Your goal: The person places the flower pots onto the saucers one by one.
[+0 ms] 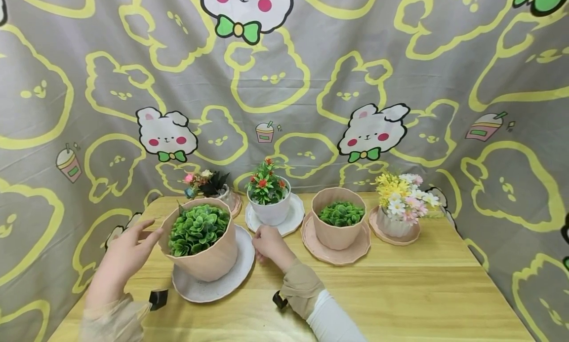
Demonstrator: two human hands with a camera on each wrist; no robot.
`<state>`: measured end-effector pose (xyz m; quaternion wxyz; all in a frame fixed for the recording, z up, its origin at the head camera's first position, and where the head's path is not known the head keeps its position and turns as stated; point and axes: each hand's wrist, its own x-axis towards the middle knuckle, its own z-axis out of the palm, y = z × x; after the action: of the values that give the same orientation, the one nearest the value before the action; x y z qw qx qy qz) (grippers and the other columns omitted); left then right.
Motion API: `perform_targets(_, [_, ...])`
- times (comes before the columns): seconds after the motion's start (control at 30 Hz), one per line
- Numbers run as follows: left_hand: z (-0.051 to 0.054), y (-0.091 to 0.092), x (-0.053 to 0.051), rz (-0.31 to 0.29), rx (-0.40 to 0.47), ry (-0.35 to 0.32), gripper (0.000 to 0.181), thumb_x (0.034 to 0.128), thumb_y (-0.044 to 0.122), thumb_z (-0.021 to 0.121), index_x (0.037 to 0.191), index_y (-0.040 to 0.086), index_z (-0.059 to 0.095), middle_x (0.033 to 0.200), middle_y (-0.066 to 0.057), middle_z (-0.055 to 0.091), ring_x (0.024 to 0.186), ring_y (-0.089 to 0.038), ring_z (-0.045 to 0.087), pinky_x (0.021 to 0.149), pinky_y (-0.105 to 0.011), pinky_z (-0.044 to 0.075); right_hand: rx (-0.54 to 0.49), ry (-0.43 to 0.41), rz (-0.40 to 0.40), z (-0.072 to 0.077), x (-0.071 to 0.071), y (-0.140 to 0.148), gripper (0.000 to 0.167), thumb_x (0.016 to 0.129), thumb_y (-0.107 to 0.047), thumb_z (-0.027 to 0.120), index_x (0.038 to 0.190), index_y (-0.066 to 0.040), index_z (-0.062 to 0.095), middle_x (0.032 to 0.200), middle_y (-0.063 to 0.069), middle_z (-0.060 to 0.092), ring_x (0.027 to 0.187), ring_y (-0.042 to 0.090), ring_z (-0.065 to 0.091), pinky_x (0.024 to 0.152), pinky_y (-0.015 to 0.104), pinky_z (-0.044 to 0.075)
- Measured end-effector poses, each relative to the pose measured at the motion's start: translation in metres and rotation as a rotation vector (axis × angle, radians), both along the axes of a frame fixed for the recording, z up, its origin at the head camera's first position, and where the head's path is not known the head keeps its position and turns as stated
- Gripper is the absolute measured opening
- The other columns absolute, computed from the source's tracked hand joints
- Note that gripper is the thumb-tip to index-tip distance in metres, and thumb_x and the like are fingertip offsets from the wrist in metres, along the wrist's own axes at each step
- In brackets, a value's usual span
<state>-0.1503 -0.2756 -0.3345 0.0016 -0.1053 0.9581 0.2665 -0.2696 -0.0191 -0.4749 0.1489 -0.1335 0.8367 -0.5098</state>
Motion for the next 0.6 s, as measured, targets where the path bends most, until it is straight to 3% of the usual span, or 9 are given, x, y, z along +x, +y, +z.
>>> perform_targets(0.2, [0.002, 0.008, 0.004, -0.01, -0.013, 0.027, 0.067, 0.1033, 0.045, 0.035, 0.152, 0.0, 0.026, 0.138, -0.027, 0.053, 0.121, -0.047, 0.055, 0.09, -0.058, 0.048, 0.002, 0.012, -0.015, 0.01, -0.002, 0.006, 0.01, 0.093, -0.008, 0.056, 0.091, 0.001, 0.059, 0.066, 0.023, 0.067, 0.041, 0.015, 0.057, 0.044, 0.03, 0.053])
perform_targets(0.43, [0.003, 0.015, 0.007, 0.004, -0.014, 0.047, 0.065, 0.1032, 0.043, 0.036, 0.151, 0.001, 0.027, 0.138, -0.025, 0.054, 0.118, -0.046, 0.057, 0.088, -0.056, 0.049, -0.021, 0.022, -0.046, 0.018, -0.001, 0.012, 0.014, 0.094, -0.012, 0.055, 0.096, 0.001, 0.059, 0.062, 0.014, 0.065, 0.043, 0.011, 0.056, 0.051, 0.038, 0.058])
perform_targets(0.6, [0.004, 0.023, 0.01, -0.003, -0.005, 0.115, 0.059, 0.1031, 0.036, 0.041, 0.149, 0.001, 0.032, 0.139, -0.026, 0.053, 0.12, -0.045, 0.056, 0.094, -0.058, 0.048, -0.035, 0.022, -0.049, 0.026, 0.0, 0.019, 0.015, 0.097, -0.013, 0.055, 0.099, 0.001, 0.059, 0.061, 0.01, 0.063, 0.045, 0.011, 0.056, 0.056, 0.043, 0.059])
